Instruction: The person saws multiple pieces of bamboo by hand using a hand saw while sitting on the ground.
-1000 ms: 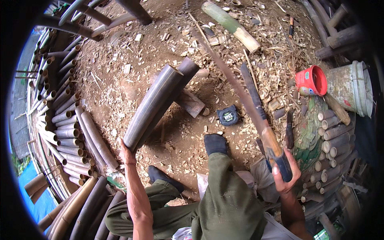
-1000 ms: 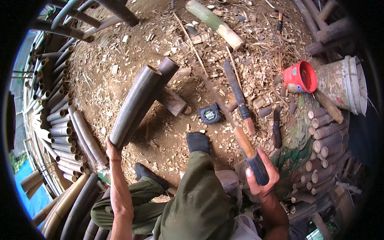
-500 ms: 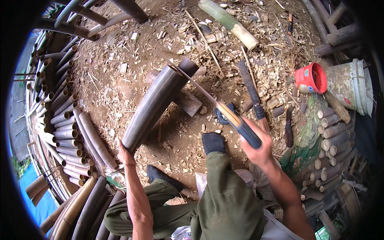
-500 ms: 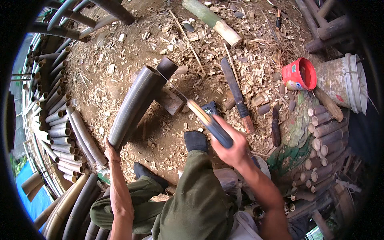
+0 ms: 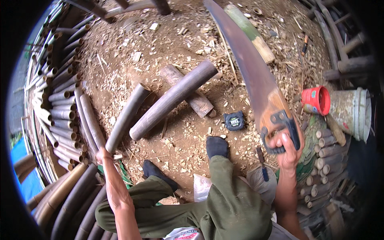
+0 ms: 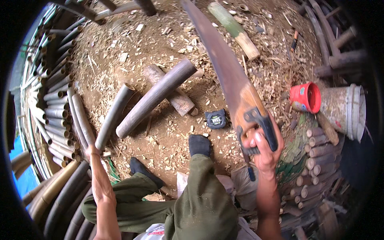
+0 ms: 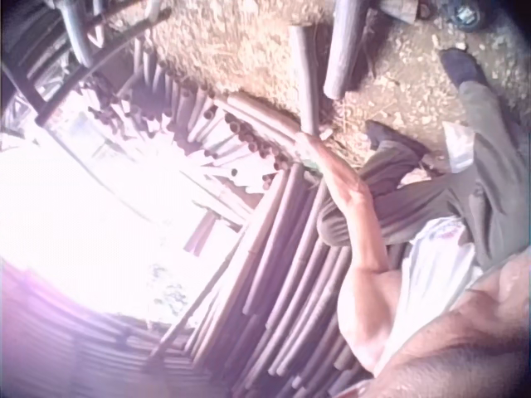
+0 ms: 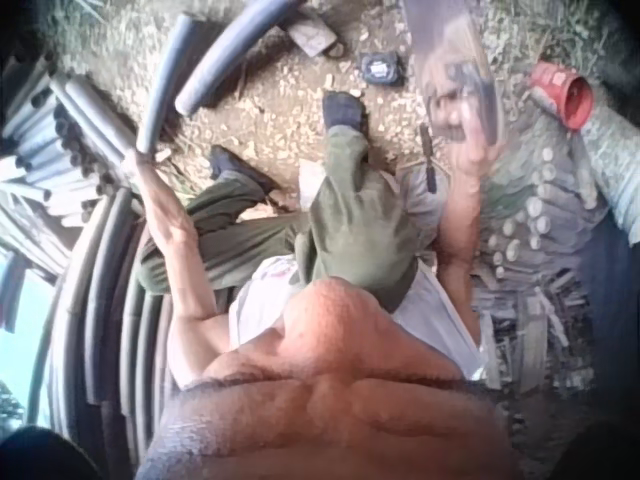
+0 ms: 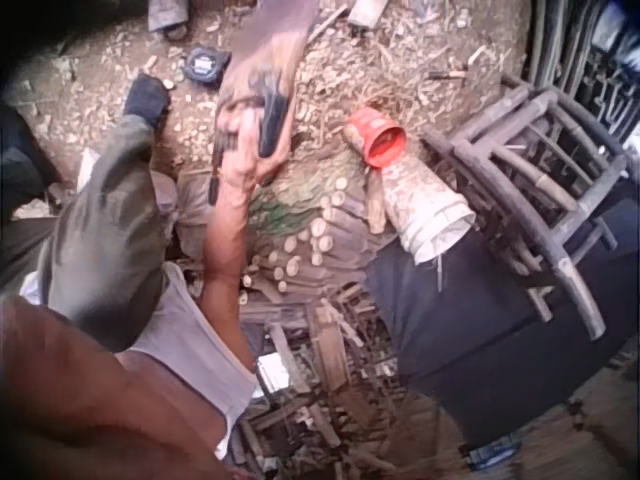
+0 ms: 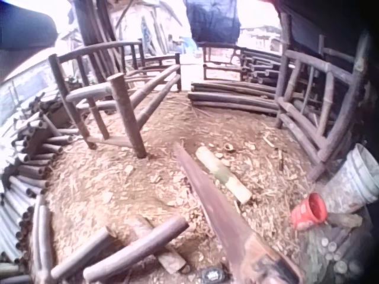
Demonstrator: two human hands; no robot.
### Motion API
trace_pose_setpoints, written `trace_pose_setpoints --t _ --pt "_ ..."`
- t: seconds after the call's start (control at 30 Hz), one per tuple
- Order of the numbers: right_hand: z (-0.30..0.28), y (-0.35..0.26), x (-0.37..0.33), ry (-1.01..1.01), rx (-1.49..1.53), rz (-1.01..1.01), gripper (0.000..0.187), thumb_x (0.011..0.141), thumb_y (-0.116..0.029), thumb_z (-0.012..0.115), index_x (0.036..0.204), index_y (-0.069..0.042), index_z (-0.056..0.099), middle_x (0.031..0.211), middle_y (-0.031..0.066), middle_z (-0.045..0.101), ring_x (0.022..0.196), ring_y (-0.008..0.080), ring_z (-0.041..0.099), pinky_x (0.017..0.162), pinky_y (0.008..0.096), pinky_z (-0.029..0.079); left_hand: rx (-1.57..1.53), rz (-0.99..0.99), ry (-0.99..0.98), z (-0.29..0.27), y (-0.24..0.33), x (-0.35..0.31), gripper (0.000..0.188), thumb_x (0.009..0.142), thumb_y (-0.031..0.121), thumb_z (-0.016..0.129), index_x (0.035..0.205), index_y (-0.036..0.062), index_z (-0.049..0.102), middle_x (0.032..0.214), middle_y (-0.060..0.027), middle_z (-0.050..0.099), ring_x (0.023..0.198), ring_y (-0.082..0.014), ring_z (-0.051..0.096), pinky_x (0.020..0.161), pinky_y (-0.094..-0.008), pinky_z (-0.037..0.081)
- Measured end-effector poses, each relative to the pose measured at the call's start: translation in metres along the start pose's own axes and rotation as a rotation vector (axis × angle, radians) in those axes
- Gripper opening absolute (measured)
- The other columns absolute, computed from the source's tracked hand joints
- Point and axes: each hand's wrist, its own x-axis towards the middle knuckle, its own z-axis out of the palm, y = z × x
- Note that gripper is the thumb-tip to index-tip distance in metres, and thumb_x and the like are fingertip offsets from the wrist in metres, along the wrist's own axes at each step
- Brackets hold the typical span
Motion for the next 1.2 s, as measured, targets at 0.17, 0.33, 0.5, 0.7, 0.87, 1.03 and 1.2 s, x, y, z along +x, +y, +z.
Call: trace_pose_setpoints --t 0.17,0.33,0.5,0.7,0.87,1.03,1.2 --pt "-0.02 0.003 -0.037 0.084 0.114 0.074 0.058 0.088 -0.01 0.052 0.141 0.01 0.038 0.065 0.0022 0.049 0.052 0.0083 0.046 0.048 0.0247 0.042 -0.601 1.069 -0.167 -0.019 0.188 -0.246 0.061 0.081 0.03 0.077 0.132 0.0056 0.053 0.12 -0.0162 0.059 0.108 -0.0304 0.057 0.098 -0.0427 0.044" --pt "0.007 0.004 -0.047 0.022 0.079 0.128 0.061 0.082 -0.01 0.05 0.139 0.011 0.041 0.063 0.0014 0.046 0.051 0.0086 0.044 0.049 0.0254 0.043 -0.008 1.326 -0.327 0.012 0.266 -0.33 0.102 0.066 0.044 0.084 0.149 0.0139 0.032 0.141 -0.0185 0.044 0.13 -0.0379 0.043 0.108 -0.0501 0.037" --pt "-0.006 -0.001 -0.054 -0.074 -0.111 0.144 0.064 0.084 -0.014 0.058 0.14 0.009 0.04 0.066 0.001 0.053 0.055 0.0073 0.051 0.053 0.0234 0.045 -0.005 1.278 -0.196 0.022 0.249 -0.337 0.1 0.062 0.037 0.086 0.146 0.0192 0.036 0.125 -0.0158 0.051 0.118 -0.0366 0.049 0.097 -0.0519 0.041" --pt "-0.005 0.014 -0.041 -0.241 -0.428 -0.061 0.059 0.083 -0.011 0.061 0.136 0.01 0.048 0.082 0.0085 0.065 0.063 0.009 0.057 0.061 0.0239 0.048 -0.255 1.249 -0.244 0.023 0.27 -0.359 0.079 0.083 0.065 0.061 0.137 0.0099 0.047 0.123 -0.019 0.055 0.117 -0.0373 0.053 0.098 -0.0493 0.041" --pt "0.019 0.031 -0.02 -0.326 -0.613 -0.364 0.057 0.078 -0.003 0.062 0.132 0.01 0.052 0.091 0.015 0.07 0.065 0.0151 0.065 0.06 0.0289 0.053 -0.156 1.081 -0.255 0.024 0.306 -0.37 0.069 0.09 0.068 0.044 0.109 0.0048 0.063 0.1 -0.0212 0.067 0.098 -0.0377 0.065 0.083 -0.0451 0.051" --pt "0.032 0.047 -0.021 -0.357 -0.665 -0.399 0.059 0.075 -0.003 0.063 0.132 0.01 0.053 0.086 0.0181 0.07 0.054 0.0181 0.064 0.052 0.0305 0.051 -0.205 1.079 -0.227 0.022 0.307 -0.375 0.067 0.086 0.071 0.048 0.1 0.0078 0.067 0.094 -0.018 0.069 0.093 -0.036 0.067 0.079 -0.0452 0.052" --pt "0.031 0.041 -0.042 -0.389 -0.801 -0.416 0.056 0.072 -0.002 0.064 0.125 0.015 0.055 0.088 0.023 0.069 0.07 0.028 0.072 0.062 0.0334 0.056 -0.216 1.057 -0.234 0.023 0.306 -0.373 0.066 0.085 0.07 0.05 0.101 0.0092 0.069 0.098 -0.016 0.068 0.098 -0.0325 0.066 0.082 -0.0422 0.052"
